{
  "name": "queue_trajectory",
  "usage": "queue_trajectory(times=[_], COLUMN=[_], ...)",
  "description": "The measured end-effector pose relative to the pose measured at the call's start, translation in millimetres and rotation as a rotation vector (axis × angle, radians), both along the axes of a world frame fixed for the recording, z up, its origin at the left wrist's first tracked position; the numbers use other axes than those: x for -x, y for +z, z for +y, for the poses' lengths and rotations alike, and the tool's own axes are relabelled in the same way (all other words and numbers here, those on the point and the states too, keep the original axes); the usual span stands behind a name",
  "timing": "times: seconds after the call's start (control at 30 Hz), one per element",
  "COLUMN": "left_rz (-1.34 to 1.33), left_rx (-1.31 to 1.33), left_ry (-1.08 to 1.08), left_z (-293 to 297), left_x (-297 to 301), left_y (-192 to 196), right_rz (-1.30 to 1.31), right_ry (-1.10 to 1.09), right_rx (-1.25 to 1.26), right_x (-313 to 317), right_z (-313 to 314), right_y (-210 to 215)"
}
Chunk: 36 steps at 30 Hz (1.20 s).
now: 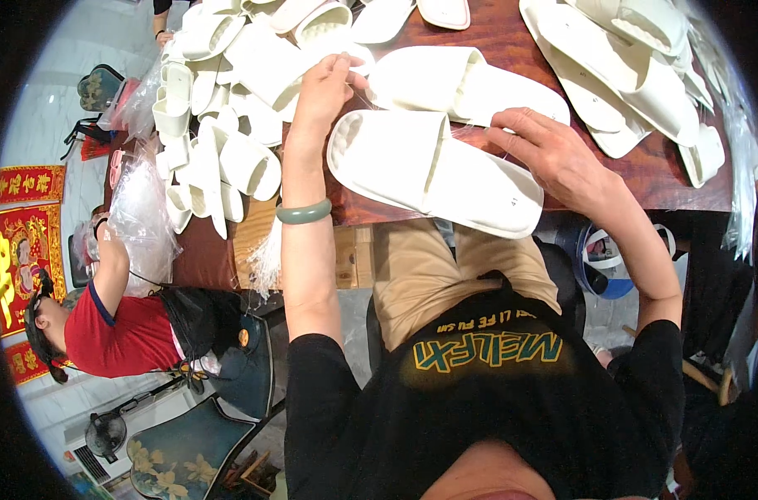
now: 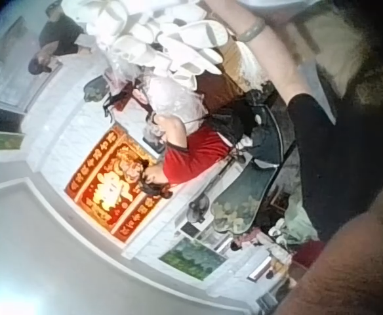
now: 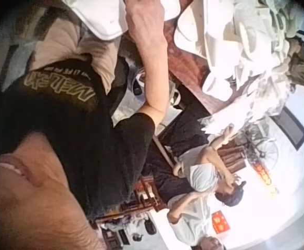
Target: Assembling and checking foam sandals at a manufacturing table.
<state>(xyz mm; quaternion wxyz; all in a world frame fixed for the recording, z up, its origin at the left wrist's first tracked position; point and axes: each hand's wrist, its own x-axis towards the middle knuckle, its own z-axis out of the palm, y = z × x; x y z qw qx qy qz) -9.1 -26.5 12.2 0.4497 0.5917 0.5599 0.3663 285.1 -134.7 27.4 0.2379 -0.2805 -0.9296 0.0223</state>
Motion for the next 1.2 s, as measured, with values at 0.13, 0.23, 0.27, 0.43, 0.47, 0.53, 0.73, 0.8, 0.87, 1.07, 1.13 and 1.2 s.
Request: queue_trajectory(times=[0.13,0.23,0.27,0.43,0.47,0.53,0.73,0.8,0.87,1.07,1.13,1.2], left_rz=[0.410,0.522,0.578,0.323,0.310,-0.037,-0.144,-0.188,-0.221,-0.199,-0.182,-0.147], left_rx=[-0.345,-0.297,-0.273,-0.070,-0.095,-0.028,0.144,0.075,0.018,-0.277,-0.321,-0.389], left_ry=[-0.117,-0.200,-0.218,-0.382,-0.403,-0.373,-0.292,-0.246,-0.179,0.061,0.056,0.048], left_z=[29,29,28,31,31,29,33,41,42,27,19,15], left_x=[-15,-34,-32,-28,-35,-34,-39,-24,-19,-30,-33,-34], left_y=[-3,-8,-12,-24,-25,-26,-12,-33,-30,4,3,5], right_rz=[0.078,0.130,0.125,0.100,0.084,0.046,0.140,0.179,0.171,0.452,0.567,0.681], right_ry=[0.019,0.049,0.105,0.262,0.265,0.286,0.293,0.323,0.294,0.081,0.042,-0.008], right_rx=[0.119,0.181,0.170,0.351,0.356,0.378,0.336,0.243,0.159,0.051,-0.006,-0.057], right_x=[-9,-14,-10,3,1,8,11,19,17,7,47,75], right_z=[17,38,51,91,98,109,116,120,115,99,103,111], right_y=[0,-15,-16,-20,-26,-27,-33,-38,-33,-5,4,6])
